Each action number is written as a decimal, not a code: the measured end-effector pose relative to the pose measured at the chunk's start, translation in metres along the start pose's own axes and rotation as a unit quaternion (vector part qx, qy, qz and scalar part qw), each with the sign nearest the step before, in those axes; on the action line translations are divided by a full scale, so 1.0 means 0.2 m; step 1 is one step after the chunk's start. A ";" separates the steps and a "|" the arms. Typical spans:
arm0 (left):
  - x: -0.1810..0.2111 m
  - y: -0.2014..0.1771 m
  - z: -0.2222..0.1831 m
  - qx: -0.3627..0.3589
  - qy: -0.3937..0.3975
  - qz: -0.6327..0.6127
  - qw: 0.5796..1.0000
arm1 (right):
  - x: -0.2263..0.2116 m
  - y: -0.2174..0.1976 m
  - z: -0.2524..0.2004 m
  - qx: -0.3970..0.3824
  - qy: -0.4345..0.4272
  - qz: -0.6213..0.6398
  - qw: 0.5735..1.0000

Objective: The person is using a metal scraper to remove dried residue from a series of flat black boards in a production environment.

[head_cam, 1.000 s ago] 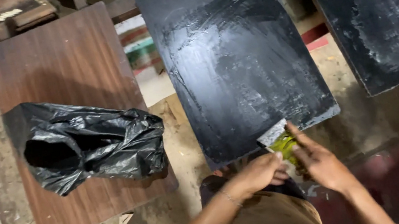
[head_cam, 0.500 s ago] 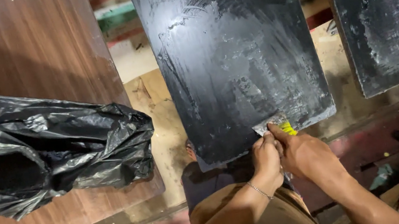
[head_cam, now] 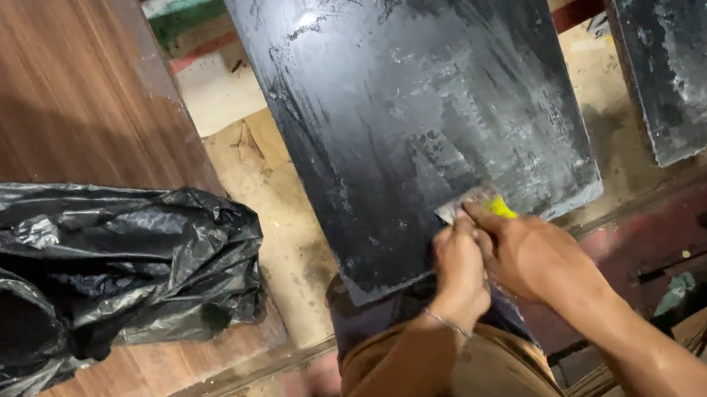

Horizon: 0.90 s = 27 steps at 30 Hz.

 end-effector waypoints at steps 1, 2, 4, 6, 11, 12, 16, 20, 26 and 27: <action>0.04 -0.01 0.00 0.005 0.002 -0.008 1.000 | -0.02 -0.02 0.01 0.011 -0.010 0.006 1.000; 0.08 -0.01 -0.02 0.005 0.002 -0.004 1.000 | -0.01 -0.03 0.00 0.009 -0.011 0.010 1.000; 0.15 0.00 -0.07 0.007 -0.010 -0.018 1.000 | -0.02 -0.07 -0.03 0.026 -0.036 0.024 0.999; 0.14 -0.02 -0.16 -0.005 -0.028 -0.016 0.999 | 0.02 -0.05 -0.11 0.051 -0.046 0.031 0.997; -0.14 -0.08 -0.22 -0.039 -0.063 -0.041 0.996 | 0.08 0.12 -0.19 -0.006 -0.044 -0.013 0.999; -0.08 -0.09 -0.23 -0.042 -0.041 -0.009 0.998 | 0.08 0.12 -0.20 -0.012 -0.028 -0.006 1.000; 0.16 -0.06 -0.28 -0.016 -0.059 -0.015 0.998 | 0.00 0.10 -0.11 0.070 -0.126 0.018 0.989; 0.04 -0.07 -0.05 0.024 -0.012 0.007 1.000 | -0.04 0.01 -0.08 -0.030 0.007 -0.029 0.999; 0.20 -0.02 0.01 0.029 -0.023 0.022 0.999 | -0.11 -0.12 -0.02 -0.013 0.004 -0.005 1.000; 0.24 -0.01 0.03 0.032 -0.019 0.044 0.998 | -0.12 -0.14 -0.02 -0.011 0.003 0.000 1.000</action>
Point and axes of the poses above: each hand's wrist, its own z-axis towards the middle knuckle, its own y-axis out of the palm, x = y × z, the point moved 10 cm from there along z, towards the middle knuckle, and after that the axes turned 10 degrees about y, right-handed, at the moved point
